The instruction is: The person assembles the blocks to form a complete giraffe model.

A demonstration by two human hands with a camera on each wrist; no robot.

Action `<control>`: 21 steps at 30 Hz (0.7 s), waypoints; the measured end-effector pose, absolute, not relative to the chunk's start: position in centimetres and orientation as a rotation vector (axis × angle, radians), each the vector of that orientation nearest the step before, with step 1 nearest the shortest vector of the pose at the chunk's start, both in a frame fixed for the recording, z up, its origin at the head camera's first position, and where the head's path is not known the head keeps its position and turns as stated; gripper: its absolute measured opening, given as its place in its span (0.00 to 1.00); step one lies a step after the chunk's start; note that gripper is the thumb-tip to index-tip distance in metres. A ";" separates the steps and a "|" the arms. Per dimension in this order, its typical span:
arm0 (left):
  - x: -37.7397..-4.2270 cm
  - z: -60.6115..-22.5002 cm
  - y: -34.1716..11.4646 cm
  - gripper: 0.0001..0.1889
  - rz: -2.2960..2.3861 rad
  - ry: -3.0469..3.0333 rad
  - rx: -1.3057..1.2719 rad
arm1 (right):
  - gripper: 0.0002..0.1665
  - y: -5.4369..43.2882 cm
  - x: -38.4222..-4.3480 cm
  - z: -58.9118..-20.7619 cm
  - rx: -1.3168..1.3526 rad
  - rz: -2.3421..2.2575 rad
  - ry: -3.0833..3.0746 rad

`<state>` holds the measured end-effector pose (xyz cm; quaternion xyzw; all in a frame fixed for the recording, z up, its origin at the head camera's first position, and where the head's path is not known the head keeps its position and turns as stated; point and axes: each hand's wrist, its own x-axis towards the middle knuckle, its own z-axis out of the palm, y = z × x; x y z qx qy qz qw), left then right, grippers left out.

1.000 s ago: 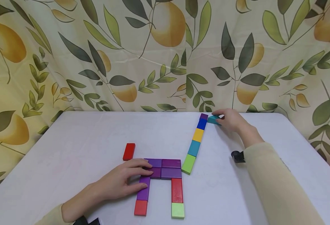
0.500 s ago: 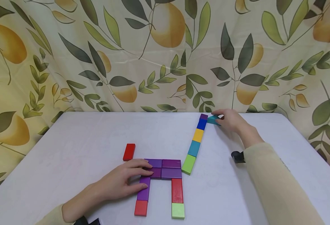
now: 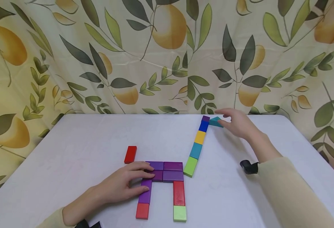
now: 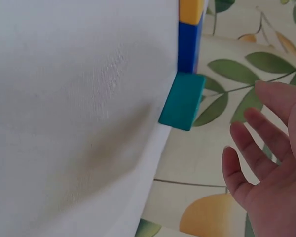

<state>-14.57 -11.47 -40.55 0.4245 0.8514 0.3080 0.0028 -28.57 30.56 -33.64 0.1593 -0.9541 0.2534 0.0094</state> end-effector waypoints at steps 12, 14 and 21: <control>-14.3 -40.5 -11.4 0.19 0.969 2.661 1.267 | 0.27 28.6 -23.6 -33.8 0.680 0.780 -2.755; -14.3 -40.4 -11.3 0.18 0.984 2.654 1.261 | 0.27 27.9 -22.6 -33.9 0.706 0.775 -2.746; -14.3 -40.2 -11.2 0.18 0.996 2.650 1.224 | 0.27 24.0 -18.9 -35.4 0.954 0.893 -2.789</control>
